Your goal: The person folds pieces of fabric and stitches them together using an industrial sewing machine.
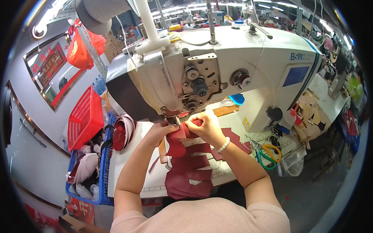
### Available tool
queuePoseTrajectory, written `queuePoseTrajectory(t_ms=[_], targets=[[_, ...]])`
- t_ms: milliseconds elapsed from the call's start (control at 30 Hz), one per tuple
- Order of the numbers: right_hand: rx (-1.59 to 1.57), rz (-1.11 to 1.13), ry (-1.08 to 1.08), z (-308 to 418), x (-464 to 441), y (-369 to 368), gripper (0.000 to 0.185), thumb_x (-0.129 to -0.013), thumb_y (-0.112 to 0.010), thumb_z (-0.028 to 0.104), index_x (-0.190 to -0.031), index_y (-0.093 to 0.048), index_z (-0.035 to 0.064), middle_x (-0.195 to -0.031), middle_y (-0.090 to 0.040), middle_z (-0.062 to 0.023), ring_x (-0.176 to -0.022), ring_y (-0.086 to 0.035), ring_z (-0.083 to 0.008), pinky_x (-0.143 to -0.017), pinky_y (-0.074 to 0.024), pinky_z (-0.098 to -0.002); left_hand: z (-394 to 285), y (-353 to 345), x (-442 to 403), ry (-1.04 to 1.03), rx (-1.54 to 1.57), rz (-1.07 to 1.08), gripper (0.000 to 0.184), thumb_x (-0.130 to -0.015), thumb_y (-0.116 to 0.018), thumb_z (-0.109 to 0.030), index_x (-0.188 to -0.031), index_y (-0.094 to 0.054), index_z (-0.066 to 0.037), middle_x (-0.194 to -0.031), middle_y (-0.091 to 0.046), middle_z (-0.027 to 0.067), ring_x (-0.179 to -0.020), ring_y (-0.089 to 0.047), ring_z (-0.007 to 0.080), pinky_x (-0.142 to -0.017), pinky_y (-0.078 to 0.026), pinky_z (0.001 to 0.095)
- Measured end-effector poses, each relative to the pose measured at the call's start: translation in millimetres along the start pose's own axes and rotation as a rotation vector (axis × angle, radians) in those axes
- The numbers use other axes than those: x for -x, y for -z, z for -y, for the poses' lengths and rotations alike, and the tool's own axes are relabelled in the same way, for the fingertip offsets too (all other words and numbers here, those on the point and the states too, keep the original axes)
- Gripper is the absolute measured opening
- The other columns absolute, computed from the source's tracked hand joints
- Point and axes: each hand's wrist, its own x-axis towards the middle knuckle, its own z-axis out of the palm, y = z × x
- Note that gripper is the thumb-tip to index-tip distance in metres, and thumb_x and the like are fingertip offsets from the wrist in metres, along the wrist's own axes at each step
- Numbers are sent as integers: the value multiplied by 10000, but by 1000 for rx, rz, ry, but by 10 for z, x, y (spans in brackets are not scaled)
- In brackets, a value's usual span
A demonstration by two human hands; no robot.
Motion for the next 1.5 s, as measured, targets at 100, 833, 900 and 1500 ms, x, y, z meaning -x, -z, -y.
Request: queuePoseTrajectory(t_ms=[100,833,900,1500], targets=[[15,-17,1,-16,0,-8,161,-741,-726,216,-688,-683,70,-628,-628,-67,-644,-499,-199,-734,-418,-310,8,12,-23,56,10,-4,241,-793,-692,-77,-1018,-658,4,-929,-660,46,-797,-605,113,-713,-498,262],[646,-229,844,-209,453,47,244,-669,-719,129,-895,-681,212,-1007,-623,64,-1065,-539,-196,-1024,-317,-482,216,-145,307,-1275,-1050,-368,262,-640,-743,-101,-887,-693,-170,-935,-646,-61,-1004,-571,203,-938,-402,426],[649,-229,824,-196,459,49,230,-678,-714,130,-888,-680,217,-991,-625,76,-1060,-541,-190,-1031,-306,-478,217,-137,307,-1293,-1066,-345,235,-638,-749,-110,-858,-702,-177,-919,-649,-74,-986,-576,184,-935,-405,419],[655,4,615,-32,64,125,328,-745,-648,58,-1044,-636,193,-941,-624,0,-793,-563,-218,-896,-338,-460,349,103,-107,-1314,-1094,-444,219,-661,-738,-118,-866,-697,-184,-936,-656,-30,-830,-589,205,-813,-437,367]])
